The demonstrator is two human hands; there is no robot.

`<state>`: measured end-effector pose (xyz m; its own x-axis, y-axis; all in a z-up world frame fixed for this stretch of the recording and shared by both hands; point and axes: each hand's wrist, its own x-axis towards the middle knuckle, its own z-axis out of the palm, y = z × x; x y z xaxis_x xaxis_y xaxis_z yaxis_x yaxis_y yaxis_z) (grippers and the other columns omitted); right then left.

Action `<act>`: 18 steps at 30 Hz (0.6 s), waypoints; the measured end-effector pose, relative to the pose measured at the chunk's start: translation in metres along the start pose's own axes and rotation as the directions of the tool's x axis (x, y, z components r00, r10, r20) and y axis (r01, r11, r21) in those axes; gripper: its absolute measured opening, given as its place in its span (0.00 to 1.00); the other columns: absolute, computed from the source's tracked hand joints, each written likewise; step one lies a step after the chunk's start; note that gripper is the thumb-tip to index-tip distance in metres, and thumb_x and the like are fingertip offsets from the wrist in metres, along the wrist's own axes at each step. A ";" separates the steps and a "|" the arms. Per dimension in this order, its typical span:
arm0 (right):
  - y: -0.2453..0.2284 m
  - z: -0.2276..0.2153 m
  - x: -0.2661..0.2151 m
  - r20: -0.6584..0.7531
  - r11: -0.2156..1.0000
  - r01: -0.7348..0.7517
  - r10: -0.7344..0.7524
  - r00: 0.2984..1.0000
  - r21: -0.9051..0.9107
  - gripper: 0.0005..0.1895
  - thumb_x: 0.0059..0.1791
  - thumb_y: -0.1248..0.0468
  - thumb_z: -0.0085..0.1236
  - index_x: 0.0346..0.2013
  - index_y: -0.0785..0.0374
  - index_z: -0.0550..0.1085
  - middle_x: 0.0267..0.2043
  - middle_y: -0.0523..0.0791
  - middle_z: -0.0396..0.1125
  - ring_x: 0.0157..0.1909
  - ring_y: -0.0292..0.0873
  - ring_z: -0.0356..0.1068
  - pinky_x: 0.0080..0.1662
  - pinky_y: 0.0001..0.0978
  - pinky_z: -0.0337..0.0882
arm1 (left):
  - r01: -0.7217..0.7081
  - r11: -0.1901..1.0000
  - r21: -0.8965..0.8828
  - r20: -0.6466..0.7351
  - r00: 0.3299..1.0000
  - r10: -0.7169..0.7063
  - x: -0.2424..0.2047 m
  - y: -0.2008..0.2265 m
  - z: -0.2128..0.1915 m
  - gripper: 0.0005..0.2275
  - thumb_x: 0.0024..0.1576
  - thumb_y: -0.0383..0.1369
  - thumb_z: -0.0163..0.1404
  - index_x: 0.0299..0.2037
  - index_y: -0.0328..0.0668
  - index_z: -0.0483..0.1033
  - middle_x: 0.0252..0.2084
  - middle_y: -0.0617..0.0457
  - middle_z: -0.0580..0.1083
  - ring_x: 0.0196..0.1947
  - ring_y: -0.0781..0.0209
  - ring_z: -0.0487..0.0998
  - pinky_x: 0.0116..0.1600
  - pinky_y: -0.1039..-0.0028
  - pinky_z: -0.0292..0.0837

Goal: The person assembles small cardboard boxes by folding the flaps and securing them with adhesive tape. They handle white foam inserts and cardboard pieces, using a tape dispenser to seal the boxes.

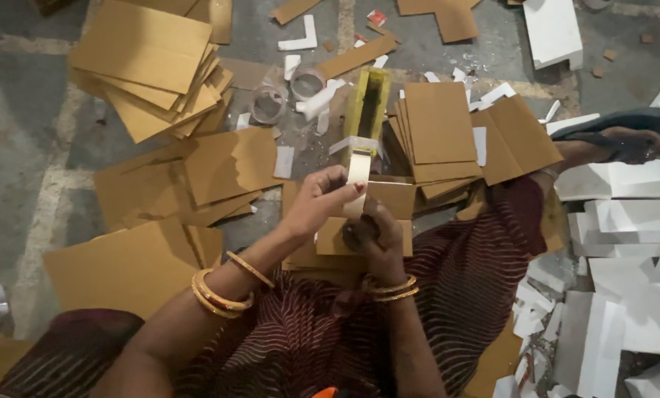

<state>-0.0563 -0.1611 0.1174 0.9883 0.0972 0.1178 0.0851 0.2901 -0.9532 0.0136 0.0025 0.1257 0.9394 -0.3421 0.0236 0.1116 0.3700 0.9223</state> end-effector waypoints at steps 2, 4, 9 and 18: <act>-0.005 0.004 0.001 0.024 0.994 0.068 -0.066 0.998 -0.089 0.17 0.55 0.78 0.48 0.58 0.68 0.72 0.46 0.43 0.67 0.35 0.31 0.65 0.34 0.21 0.67 | 0.080 0.995 -0.058 -0.036 0.996 -0.083 0.000 0.004 0.001 0.09 0.66 0.33 0.53 0.39 0.34 0.76 0.36 0.56 0.76 0.35 0.73 0.74 0.41 0.79 0.72; -0.011 0.007 0.006 0.081 0.964 0.202 -0.190 0.978 -0.174 0.14 0.53 0.78 0.48 0.53 0.69 0.72 0.57 0.46 0.69 0.36 0.32 0.68 0.33 0.21 0.68 | 0.138 0.984 -0.115 -0.049 0.988 -0.145 0.000 0.015 0.003 0.12 0.65 0.38 0.50 0.39 0.35 0.77 0.35 0.56 0.78 0.34 0.72 0.76 0.40 0.78 0.75; -0.016 0.009 0.007 0.125 0.923 0.273 -0.247 0.961 -0.270 0.13 0.55 0.77 0.47 0.54 0.70 0.71 0.56 0.47 0.68 0.49 0.38 0.70 0.47 0.26 0.72 | 0.200 0.956 -0.215 -0.008 0.978 -0.207 -0.004 0.027 0.005 0.17 0.65 0.45 0.45 0.42 0.37 0.79 0.36 0.54 0.80 0.34 0.68 0.79 0.41 0.77 0.77; -0.004 -0.003 0.005 0.005 0.950 0.150 -0.155 0.988 -0.273 0.13 0.55 0.72 0.51 0.55 0.65 0.73 0.48 0.44 0.72 0.47 0.37 0.73 0.47 0.28 0.76 | 0.199 0.980 0.026 0.124 0.972 -0.200 -0.006 0.027 0.005 0.11 0.59 0.34 0.55 0.49 0.43 0.75 0.47 0.53 0.78 0.49 0.64 0.78 0.57 0.68 0.77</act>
